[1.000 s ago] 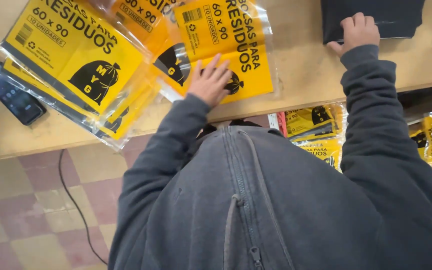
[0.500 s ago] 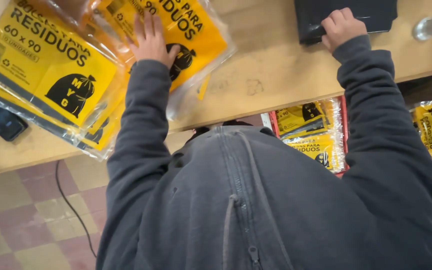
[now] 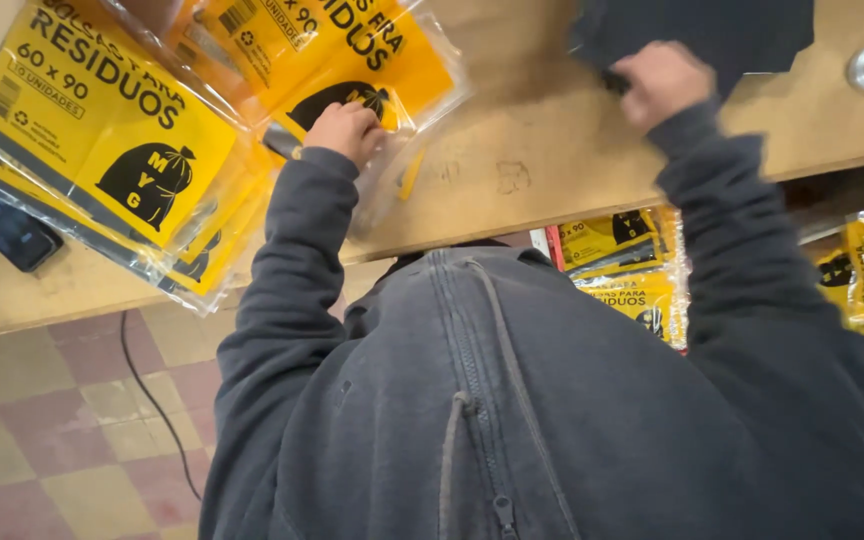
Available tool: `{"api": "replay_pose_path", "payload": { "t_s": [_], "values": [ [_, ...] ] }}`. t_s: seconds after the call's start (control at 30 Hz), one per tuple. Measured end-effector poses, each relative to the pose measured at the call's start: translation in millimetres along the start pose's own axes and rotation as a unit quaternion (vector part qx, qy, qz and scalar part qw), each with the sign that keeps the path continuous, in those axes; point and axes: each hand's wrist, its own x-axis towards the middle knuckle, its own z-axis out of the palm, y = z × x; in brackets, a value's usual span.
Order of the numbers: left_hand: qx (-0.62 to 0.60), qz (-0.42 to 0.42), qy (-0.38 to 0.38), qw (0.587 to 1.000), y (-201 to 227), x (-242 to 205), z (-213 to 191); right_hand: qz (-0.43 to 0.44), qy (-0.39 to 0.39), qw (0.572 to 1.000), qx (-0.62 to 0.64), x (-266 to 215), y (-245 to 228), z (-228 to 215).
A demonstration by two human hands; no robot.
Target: The person repeatedly folds black trash bags and places them into yellow-labeled clear plastic packaging on a wooden table. They stack the finished packages and occasionally move a red basket aside. A smartphone is visible on the table but not used.
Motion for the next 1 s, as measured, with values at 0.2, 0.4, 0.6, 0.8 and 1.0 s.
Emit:
{"api": "replay_pose_path", "payload": {
  "t_s": [0.2, 0.4, 0.6, 0.8, 1.0],
  "values": [
    [-0.027, -0.031, 0.011, 0.999, -2, 10, -12, -0.034, 0.021, 0.975, 0.218, -12, -126, -13],
    [-0.061, 0.022, 0.179, 0.982, 35, -1, -77, 0.222, -0.057, 0.972, 0.052, -37, -97, 34],
    [-0.030, 0.071, 0.161, 0.984, 53, 11, -22, 0.348, -0.206, 0.908, 0.105, -38, -92, 37],
    [0.013, 0.022, 0.221, 0.975, 64, 19, 19, 0.417, -0.215, 0.845, 0.256, -57, -99, 11],
    [-0.036, -0.043, 0.247, 0.967, 74, 23, 23, 0.420, -0.262, 0.838, 0.230, -88, -110, 17]
  ]
}}
